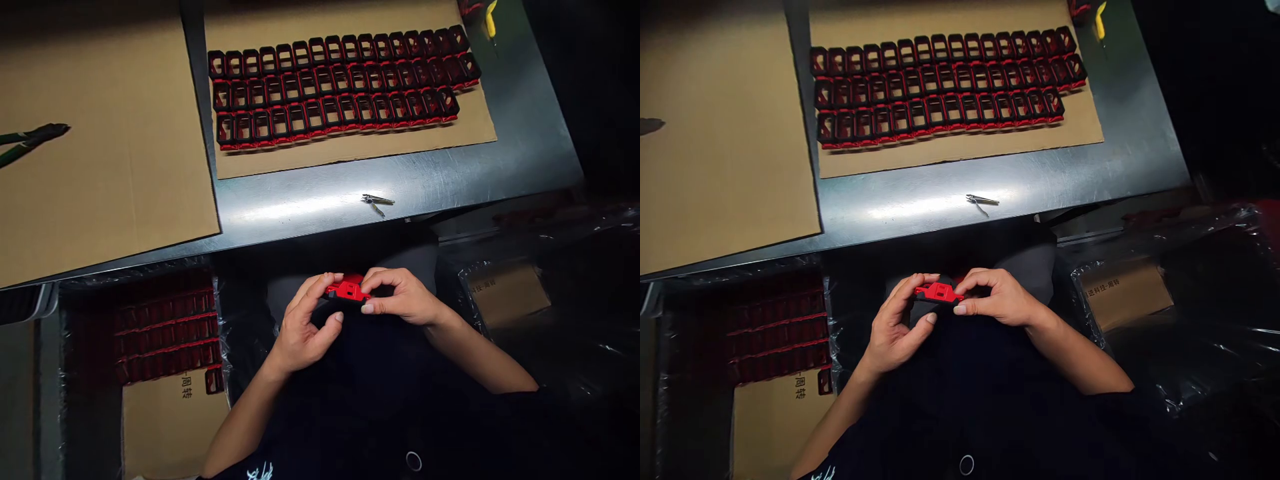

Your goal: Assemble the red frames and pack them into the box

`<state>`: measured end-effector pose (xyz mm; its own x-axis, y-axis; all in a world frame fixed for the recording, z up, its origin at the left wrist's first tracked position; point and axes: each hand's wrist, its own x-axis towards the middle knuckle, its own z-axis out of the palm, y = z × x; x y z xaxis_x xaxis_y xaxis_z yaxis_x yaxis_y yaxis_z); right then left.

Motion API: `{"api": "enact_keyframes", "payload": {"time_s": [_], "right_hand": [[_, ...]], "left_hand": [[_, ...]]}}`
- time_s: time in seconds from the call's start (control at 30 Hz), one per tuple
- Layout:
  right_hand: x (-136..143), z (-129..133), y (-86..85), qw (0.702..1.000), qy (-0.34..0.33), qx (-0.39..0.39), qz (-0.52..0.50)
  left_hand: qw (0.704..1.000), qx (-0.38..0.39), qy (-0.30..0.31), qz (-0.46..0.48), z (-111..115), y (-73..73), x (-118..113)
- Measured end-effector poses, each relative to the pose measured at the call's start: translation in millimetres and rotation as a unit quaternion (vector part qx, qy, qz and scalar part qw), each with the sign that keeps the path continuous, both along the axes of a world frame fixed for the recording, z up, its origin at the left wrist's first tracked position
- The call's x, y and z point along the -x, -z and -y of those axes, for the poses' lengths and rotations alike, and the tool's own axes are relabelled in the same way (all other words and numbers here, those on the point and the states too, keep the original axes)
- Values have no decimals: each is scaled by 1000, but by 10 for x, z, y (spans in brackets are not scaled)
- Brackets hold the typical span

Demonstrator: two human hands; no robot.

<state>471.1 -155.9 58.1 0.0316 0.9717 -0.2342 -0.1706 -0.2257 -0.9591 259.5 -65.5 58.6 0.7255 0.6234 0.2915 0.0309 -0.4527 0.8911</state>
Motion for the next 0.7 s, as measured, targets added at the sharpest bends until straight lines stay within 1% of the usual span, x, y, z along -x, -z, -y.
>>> {"api": "enact_keyframes", "payload": {"time_s": [0.17, 0.27, 0.33, 0.5, 0.7], "right_hand": [[12, -16, 147, 989, 37, 61, -131], [49, -13, 216, 974, 42, 98, -202], [77, -7, 252, 964, 36, 108, -242], [133, 0, 311, 949, 15, 123, -290], [166, 13, 336, 933, 14, 164, -319]], "left_hand": [[999, -41, -15, -23, 4, -43, 36], [998, -48, -4, -27, 18, -78, 33], [999, -43, 6, -20, 21, -102, 17], [1000, -22, 7, -18, 14, -118, -22], [999, 18, -14, -25, 37, -19, 2]]}}
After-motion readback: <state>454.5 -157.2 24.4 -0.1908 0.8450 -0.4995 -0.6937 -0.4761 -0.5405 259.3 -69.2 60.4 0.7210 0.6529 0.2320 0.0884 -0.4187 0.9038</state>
